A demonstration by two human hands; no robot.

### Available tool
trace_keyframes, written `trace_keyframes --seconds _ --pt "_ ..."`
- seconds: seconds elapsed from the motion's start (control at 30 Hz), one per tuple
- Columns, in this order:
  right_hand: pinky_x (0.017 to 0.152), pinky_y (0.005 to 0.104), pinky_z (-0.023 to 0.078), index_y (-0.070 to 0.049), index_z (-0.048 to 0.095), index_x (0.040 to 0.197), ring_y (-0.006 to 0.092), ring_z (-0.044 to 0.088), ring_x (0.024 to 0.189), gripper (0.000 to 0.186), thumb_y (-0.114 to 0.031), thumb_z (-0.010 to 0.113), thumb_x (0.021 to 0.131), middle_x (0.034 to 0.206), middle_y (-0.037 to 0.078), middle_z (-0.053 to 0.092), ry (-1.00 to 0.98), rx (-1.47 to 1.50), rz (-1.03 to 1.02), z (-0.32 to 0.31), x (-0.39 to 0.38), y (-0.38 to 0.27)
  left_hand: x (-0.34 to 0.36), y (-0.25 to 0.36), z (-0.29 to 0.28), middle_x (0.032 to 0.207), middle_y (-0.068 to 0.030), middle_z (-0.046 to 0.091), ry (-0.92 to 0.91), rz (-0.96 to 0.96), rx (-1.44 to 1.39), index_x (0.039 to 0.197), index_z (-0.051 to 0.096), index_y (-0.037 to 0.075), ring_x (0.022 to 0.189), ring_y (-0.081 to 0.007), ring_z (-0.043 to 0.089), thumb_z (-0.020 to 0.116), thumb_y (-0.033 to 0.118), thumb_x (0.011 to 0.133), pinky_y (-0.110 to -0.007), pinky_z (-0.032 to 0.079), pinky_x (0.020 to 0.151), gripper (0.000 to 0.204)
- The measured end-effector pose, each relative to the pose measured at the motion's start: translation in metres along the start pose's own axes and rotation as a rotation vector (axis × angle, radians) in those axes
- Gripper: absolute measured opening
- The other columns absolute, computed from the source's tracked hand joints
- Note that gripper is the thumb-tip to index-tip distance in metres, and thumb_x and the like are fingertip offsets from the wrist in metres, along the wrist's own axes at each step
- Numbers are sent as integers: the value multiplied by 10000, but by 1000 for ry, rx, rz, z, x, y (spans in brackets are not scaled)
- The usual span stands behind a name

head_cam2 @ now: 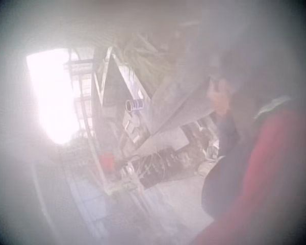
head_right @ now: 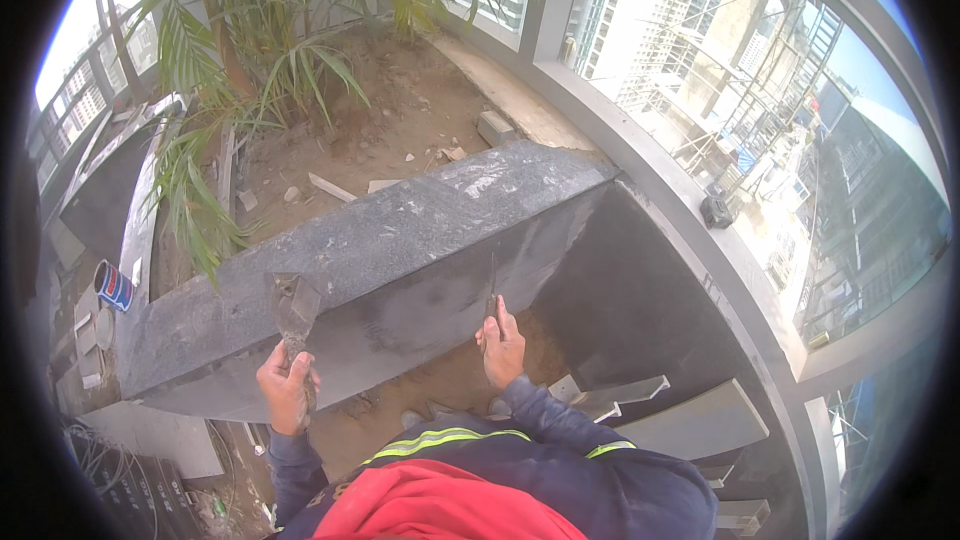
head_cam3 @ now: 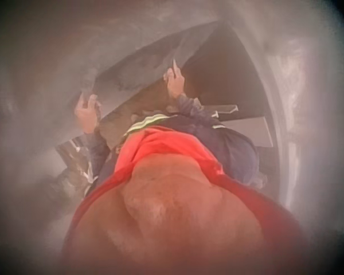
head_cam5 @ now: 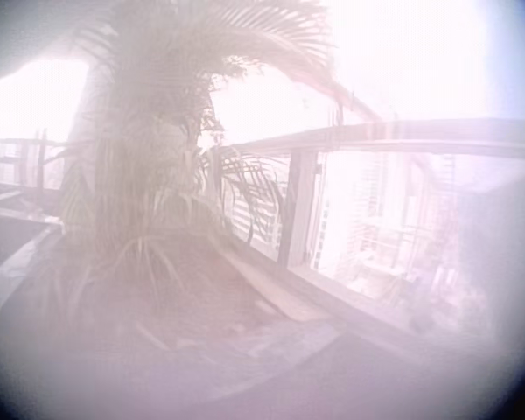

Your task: The person applies mortar to the edge of a curved stone structure using a trowel and a smaller pointing tool. They repeatedly scoop mortar from the trowel and smooth it along the joint, working along the curve.

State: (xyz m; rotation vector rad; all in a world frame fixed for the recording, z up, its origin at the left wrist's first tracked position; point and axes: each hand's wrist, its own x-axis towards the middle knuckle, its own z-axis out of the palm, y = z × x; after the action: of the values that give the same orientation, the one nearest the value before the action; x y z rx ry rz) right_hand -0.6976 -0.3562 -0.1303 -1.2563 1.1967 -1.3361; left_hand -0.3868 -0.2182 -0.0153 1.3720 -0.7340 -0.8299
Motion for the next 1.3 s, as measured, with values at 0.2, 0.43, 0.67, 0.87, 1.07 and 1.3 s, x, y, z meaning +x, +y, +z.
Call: trace_keyframes --seconds 0.2,0.43,0.67,0.87,1.07,1.3 --pt "670 272 471 18 296 1593 117 568 817 600 -287 471 1106 1247 89 607 -3 153 -46 -59 24 11 -21 -42 54 907 -52 637 165 -35 45 1290 612 -57 626 -95 588 626 119 1003 -236 456 502 337" --pt "539 283 441 24 352 1552 136 544 645 557 -286 376 1091 1064 97 628 88 289 218 -149 10 37 -26 -61 194 991 -90 662 55 -119 63 1282 602 -88 665 -120 590 618 133 1009 -242 475 561 352" --pt "599 281 488 -15 620 1386 155 599 698 387 -97 602 1008 1021 130 692 -384 -422 -258 -203 58 -39 -19 -52 217 1101 -230 737 -151 90 550 1288 595 -157 893 -263 730 718 174 900 -343 558 836 525" --pt "682 336 551 -72 710 1268 275 675 802 454 -90 799 824 1030 137 709 -512 -730 -814 -171 110 -134 -26 -15 212 1202 -283 696 -242 269 648 1262 635 -112 1119 -352 702 739 183 841 -353 514 979 524" --pt "734 378 564 -49 709 1262 297 705 876 508 -65 819 766 1045 141 707 -622 -941 -1064 -120 100 -192 -28 13 137 1169 -284 694 -308 352 664 1264 645 -89 1079 -380 702 745 177 825 -368 527 945 523" --pt "707 382 553 -69 717 1256 291 684 832 507 -101 818 761 1058 108 706 -736 -1037 -1096 -17 39 -191 -35 25 26 1058 -241 713 -368 394 696 1265 633 -104 1002 -238 716 755 113 821 -342 529 890 509"
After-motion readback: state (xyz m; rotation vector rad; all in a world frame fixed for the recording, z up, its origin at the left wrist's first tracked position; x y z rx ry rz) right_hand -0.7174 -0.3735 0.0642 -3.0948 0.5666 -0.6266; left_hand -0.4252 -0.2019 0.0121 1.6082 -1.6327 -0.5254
